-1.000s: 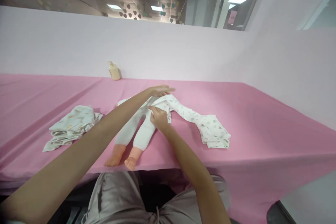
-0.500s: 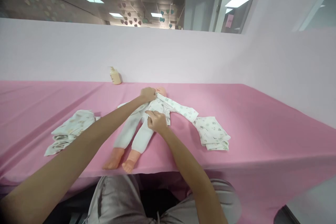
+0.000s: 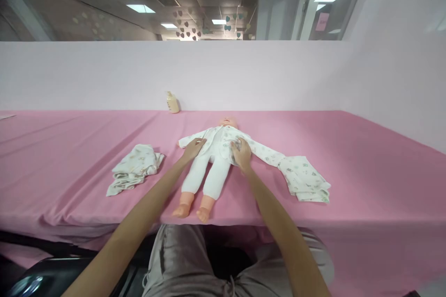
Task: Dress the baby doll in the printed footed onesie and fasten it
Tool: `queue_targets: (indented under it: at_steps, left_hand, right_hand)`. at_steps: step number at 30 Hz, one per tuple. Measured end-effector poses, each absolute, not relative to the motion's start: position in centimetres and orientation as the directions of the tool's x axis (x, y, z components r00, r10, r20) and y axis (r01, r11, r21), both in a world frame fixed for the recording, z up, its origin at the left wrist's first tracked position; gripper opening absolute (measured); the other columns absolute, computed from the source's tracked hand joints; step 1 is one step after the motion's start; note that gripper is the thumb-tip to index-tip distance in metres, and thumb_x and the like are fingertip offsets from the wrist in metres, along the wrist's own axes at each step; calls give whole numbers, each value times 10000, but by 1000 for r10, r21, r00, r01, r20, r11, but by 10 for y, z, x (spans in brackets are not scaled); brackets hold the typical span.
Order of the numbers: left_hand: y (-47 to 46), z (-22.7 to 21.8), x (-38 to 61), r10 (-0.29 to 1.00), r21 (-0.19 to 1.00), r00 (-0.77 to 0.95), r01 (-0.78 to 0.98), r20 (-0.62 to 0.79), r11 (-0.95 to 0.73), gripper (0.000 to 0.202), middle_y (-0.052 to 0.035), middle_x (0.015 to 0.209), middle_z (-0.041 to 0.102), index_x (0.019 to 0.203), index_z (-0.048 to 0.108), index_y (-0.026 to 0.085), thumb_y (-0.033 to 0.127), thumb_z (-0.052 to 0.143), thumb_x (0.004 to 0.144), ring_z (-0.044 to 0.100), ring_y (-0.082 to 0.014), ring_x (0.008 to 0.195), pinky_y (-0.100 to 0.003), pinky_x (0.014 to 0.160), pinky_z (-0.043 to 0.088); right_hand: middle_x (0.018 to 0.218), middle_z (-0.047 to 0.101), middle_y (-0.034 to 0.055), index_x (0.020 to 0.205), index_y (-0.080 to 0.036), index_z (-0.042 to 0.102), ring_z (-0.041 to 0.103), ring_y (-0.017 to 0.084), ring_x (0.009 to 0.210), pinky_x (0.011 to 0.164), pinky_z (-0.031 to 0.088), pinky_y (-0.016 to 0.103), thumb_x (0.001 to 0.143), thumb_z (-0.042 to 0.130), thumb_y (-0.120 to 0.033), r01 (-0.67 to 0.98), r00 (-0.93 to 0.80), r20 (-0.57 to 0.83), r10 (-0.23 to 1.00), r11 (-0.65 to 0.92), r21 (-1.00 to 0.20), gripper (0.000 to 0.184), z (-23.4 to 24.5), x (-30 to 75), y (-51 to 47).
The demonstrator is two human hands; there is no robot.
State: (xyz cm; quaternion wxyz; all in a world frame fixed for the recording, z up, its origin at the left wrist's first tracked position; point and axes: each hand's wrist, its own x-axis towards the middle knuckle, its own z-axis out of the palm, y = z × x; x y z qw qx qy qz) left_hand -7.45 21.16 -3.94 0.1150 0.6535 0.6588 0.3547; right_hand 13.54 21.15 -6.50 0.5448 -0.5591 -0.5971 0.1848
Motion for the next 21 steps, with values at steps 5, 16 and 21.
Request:
queue_targets:
  at_steps: [5,16,21]
  left_hand:
    - [199,-42,-84,945,654,-5,722,328,-223,358,-21,1049,662,1175,555,220,358,459,859,602,-144,885,-248,781,457]
    - [172,-25,-65,847,396,-13,888,532,-235,285,-61,907,635,897,625,217,407,415,868,574,-223,944,-341,810,439]
    - [165,-29,-50,859,431,307,765,410,-479,748,-127,1439,355,1379,350,169,566,533,772,274,-308,1345,-431,1080,279]
  right_hand:
    - [1479,304,101,1312,-221,477,217,232,1392,1121,201,410,751,583,-478,453,-22,346,938,318,-833,626,-55,117,215]
    - [1001,645,86,891,-205,638,540,279,1065,946,344,472,786,561,-450,748,-181,352,918,361,-556,277,-6,101,210]
    - [889,624,81,833,-188,544,568,225,908,816,401,359,837,458,-244,777,-74,378,923,291,-558,102,-6,76,230]
